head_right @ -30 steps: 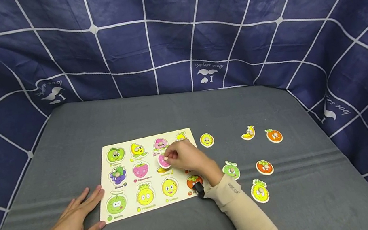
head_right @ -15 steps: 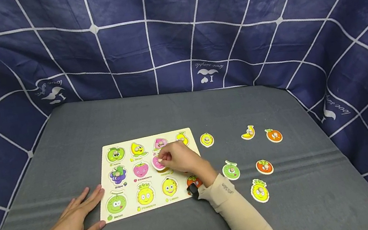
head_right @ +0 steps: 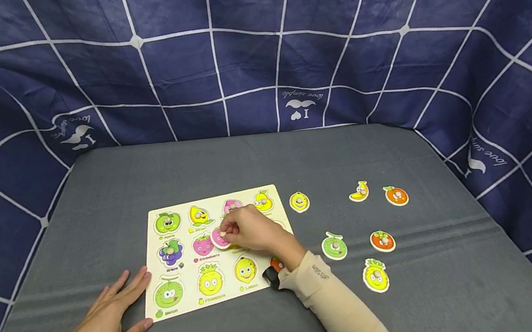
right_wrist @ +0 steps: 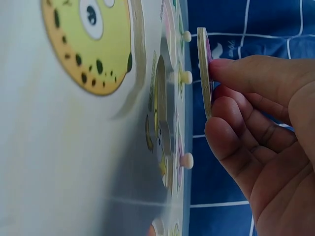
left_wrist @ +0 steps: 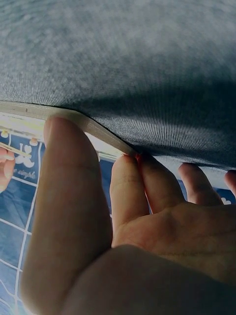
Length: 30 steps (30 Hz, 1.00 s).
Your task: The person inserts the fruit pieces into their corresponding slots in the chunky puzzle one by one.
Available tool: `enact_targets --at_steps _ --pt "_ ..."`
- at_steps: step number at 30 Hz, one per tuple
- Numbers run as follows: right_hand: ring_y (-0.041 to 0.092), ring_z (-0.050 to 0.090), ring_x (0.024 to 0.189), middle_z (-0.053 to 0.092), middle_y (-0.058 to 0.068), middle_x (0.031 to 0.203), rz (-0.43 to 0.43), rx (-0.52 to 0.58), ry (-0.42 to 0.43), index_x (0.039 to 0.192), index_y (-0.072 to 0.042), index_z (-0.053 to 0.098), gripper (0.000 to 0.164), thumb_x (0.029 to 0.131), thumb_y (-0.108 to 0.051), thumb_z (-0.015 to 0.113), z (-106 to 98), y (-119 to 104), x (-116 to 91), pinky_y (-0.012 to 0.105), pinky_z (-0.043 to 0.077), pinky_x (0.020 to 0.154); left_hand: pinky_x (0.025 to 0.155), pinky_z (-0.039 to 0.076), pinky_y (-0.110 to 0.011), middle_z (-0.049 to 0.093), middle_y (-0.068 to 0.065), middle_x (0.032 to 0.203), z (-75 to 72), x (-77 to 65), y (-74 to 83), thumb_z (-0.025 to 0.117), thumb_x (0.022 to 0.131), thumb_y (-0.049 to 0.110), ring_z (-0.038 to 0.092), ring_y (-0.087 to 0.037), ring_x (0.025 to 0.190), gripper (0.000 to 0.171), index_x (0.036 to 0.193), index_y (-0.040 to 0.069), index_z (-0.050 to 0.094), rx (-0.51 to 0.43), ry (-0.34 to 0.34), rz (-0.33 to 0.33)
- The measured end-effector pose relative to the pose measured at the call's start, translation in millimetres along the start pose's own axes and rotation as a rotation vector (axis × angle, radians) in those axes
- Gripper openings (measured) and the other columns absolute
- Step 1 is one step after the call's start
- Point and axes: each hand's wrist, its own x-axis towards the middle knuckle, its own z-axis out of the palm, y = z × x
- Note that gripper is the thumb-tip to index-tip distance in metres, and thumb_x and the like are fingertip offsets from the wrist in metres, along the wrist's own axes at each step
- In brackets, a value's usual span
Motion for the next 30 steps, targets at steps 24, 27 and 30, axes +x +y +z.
enact_targets --at_steps 24,27,30 --pt "0.002 0.052 0.063 0.062 -0.007 0.069 -0.011 0.001 -0.027 0.085 -0.005 0.075 0.003 0.086 -0.007 0.076 11.6 -6.2 13.2 0.017 0.046 0.059 0.105 0.021 -0.070 0.041 -0.018 0.151 -1.1 -0.8 1.3 0.083 0.079 0.026 0.029 -0.050 0.139 0.081 0.145 -0.001 0.047 0.024 0.019 0.013" --pt "0.002 0.051 0.063 0.062 -0.007 0.068 -0.013 0.013 -0.037 0.085 -0.005 0.075 0.002 0.085 -0.005 0.076 13.7 -8.2 16.0 0.017 0.045 0.059 0.105 0.021 -0.070 0.041 -0.018 0.151 -0.4 -0.8 1.3 0.084 0.079 0.026 0.030 -0.050 0.139 0.081 0.145 -0.001 0.047 0.024 0.018 0.011" --pt "0.002 0.052 0.064 0.062 -0.005 0.069 -0.014 0.024 -0.048 0.085 -0.005 0.075 0.001 0.085 -0.004 0.076 16.0 -9.8 17.9 0.016 0.046 0.059 0.105 0.021 -0.070 0.041 -0.018 0.151 -0.4 -0.6 1.3 0.084 0.079 0.026 0.029 -0.051 0.139 0.081 0.145 -0.001 0.047 0.022 0.017 0.011"
